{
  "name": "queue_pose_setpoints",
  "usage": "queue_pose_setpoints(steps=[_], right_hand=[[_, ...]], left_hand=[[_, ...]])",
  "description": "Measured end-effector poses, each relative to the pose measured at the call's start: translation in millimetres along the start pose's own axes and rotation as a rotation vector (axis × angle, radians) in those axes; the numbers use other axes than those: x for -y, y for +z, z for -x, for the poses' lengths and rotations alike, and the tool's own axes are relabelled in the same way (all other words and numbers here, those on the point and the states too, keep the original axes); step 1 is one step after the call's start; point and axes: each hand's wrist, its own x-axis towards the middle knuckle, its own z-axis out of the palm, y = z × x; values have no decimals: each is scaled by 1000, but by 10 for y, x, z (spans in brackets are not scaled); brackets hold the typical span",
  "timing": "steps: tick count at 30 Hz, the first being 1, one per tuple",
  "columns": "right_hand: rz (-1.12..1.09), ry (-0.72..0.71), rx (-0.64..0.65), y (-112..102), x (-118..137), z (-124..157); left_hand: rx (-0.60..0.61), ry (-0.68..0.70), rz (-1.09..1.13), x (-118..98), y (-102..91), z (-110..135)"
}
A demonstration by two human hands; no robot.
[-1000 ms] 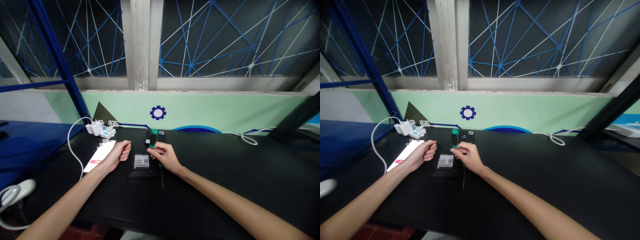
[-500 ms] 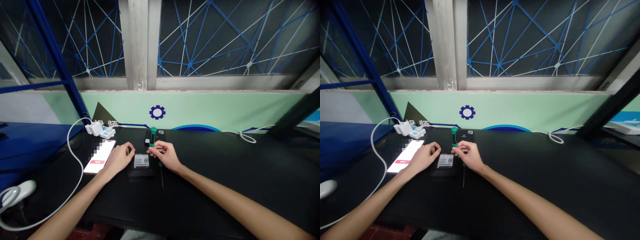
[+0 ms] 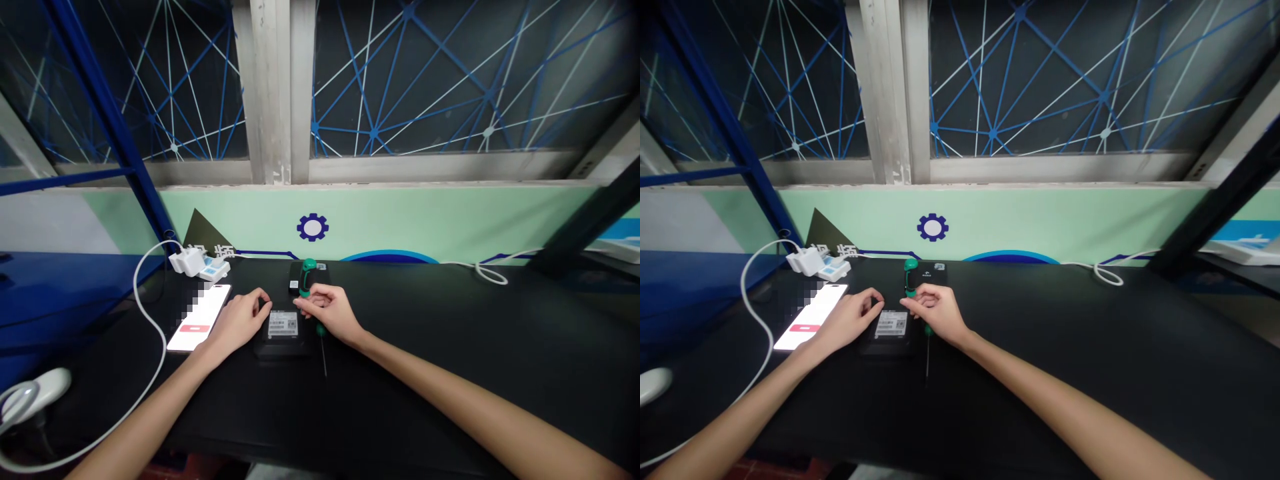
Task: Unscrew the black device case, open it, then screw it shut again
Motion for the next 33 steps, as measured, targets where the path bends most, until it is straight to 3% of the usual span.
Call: queue_pose_setpoints(steps=[33], right_hand=[[34,-40,59,-53,6,21]], left_hand=[[25,-9,-68,-3,-15,11]])
